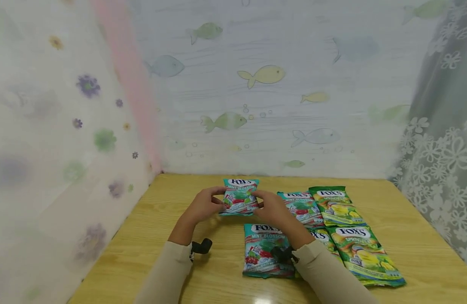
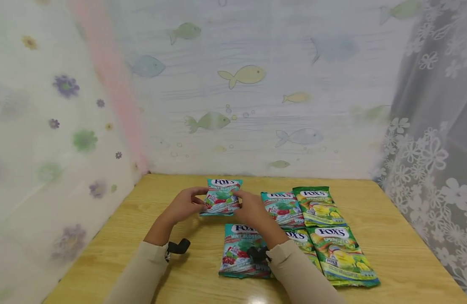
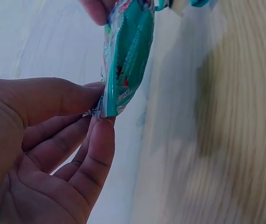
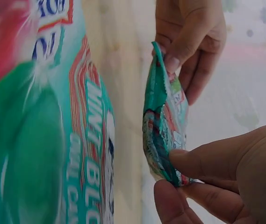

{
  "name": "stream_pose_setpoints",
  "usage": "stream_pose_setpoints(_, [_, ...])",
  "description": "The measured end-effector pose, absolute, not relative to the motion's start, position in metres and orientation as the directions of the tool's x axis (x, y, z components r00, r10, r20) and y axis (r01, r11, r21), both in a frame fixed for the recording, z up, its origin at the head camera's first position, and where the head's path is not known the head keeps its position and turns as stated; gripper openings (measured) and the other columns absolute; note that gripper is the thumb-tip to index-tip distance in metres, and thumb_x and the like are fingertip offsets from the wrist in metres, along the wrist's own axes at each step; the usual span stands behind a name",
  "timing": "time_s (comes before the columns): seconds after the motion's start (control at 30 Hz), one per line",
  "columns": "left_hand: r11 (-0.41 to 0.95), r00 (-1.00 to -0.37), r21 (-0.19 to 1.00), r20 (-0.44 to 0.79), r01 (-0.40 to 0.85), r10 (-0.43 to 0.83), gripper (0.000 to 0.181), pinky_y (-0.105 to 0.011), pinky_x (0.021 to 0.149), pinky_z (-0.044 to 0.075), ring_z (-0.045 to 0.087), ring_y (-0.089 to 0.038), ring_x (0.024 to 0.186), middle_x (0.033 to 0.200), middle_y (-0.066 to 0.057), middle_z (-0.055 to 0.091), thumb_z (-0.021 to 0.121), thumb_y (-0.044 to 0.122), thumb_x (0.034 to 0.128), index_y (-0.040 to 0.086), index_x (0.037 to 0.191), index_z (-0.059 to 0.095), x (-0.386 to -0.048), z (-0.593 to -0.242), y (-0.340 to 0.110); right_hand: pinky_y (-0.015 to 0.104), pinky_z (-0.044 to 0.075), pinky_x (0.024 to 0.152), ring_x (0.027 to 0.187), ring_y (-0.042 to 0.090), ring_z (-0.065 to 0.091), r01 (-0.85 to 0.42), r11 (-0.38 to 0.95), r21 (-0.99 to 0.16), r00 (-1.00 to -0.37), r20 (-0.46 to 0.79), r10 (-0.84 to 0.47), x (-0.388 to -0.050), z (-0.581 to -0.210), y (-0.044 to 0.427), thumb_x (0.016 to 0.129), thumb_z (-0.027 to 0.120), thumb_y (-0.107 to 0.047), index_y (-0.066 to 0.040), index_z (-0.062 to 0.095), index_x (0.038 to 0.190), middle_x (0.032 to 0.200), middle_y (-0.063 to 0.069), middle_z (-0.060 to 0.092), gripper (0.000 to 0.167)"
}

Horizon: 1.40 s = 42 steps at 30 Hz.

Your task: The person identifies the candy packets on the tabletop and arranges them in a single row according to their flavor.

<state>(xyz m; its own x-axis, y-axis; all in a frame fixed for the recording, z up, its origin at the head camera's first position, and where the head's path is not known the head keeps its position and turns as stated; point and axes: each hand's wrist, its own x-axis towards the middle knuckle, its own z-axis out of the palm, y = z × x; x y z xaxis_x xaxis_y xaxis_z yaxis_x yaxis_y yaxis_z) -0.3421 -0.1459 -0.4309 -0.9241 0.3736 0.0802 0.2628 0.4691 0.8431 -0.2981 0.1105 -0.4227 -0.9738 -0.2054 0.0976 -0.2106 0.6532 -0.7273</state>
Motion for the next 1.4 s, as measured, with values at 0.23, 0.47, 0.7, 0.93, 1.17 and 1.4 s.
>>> stream_pose_setpoints(0.23, [0.448,-0.925,0.856,0.085,0.259,0.371,0.057,-0.036,0.081,0.062,0.071,-0.024,0.107,0.148,-0.012,0.059,0.073,0.003,0.0942,0.013,0.148,0.057,-0.346,-0.423,-0.163,0.038,0.062,0.076,0.115,0.033,0.071,-0.236,0.666,-0.708,-0.97,0.132,-0.204,-0.305,-0.422,0.096,0.093,0.075,-0.006,-0.012,0.057,0.149,0.148,0.014,0.06,0.059])
stream_pose_setpoints(0.47, [0.437,-0.926,0.865,0.078,0.247,0.369,0.059,-0.035,0.083,0.062,0.071,-0.024,0.109,0.151,-0.014,0.056,0.072,0.003,0.0952,0.01,0.151,0.054,-0.349,-0.42,-0.178,0.037,0.061,0.076,0.118,0.034,0.069,-0.232,0.602,-0.764,-0.969,0.126,-0.214,-0.309,-0.421,0.083,0.094,0.071,-0.002,-0.011,0.055,0.15,0.151,0.014,0.056,0.058])
stream_pose_setpoints(0.7, [0.428,-0.928,0.868,0.091,0.252,0.361,0.057,-0.039,0.082,0.062,0.071,-0.028,0.109,0.15,-0.018,0.056,0.071,0.002,0.0954,0.008,0.15,0.055,-0.351,-0.418,-0.192,0.037,0.062,0.079,0.12,0.033,0.068,-0.222,0.577,-0.786,-0.97,0.12,-0.21,-0.312,-0.42,0.069,0.095,0.071,-0.002,-0.012,0.055,0.15,0.153,0.01,0.055,0.058])
stream_pose_setpoints(0.93, [0.439,-0.936,0.863,0.101,0.251,0.337,0.057,-0.035,0.08,0.061,0.07,-0.028,0.108,0.15,-0.017,0.056,0.07,0.003,0.0954,0.009,0.15,0.055,-0.353,-0.418,-0.207,0.029,0.054,0.066,0.12,0.033,0.067,-0.221,0.54,-0.812,-0.967,0.112,-0.228,-0.315,-0.417,0.054,0.095,0.068,0.002,-0.011,0.055,0.151,0.155,0.011,0.053,0.058])
stream_pose_setpoints(1.17, [0.461,-0.945,0.855,0.095,0.238,0.312,0.056,-0.038,0.081,0.061,0.071,-0.027,0.106,0.149,-0.015,0.057,0.07,0.005,0.0953,0.01,0.149,0.056,-0.356,-0.421,-0.223,0.025,0.05,0.061,0.116,0.031,0.07,-0.241,0.546,-0.803,-0.962,0.124,-0.242,-0.321,-0.42,0.037,0.094,0.067,0.005,-0.009,0.055,0.15,0.153,0.012,0.055,0.059])
stream_pose_setpoints(1.4, [0.47,-0.95,0.852,0.093,0.23,0.297,0.055,-0.037,0.082,0.059,0.068,-0.028,0.108,0.147,-0.014,0.06,0.074,0.012,0.0958,0.013,0.149,0.057,-0.358,-0.423,-0.241,0.027,0.049,0.06,0.118,0.031,0.069,-0.258,0.523,-0.812,-0.954,0.128,-0.271,-0.321,-0.42,0.024,0.096,0.064,0.006,-0.01,0.054,0.151,0.155,0.012,0.052,0.057])
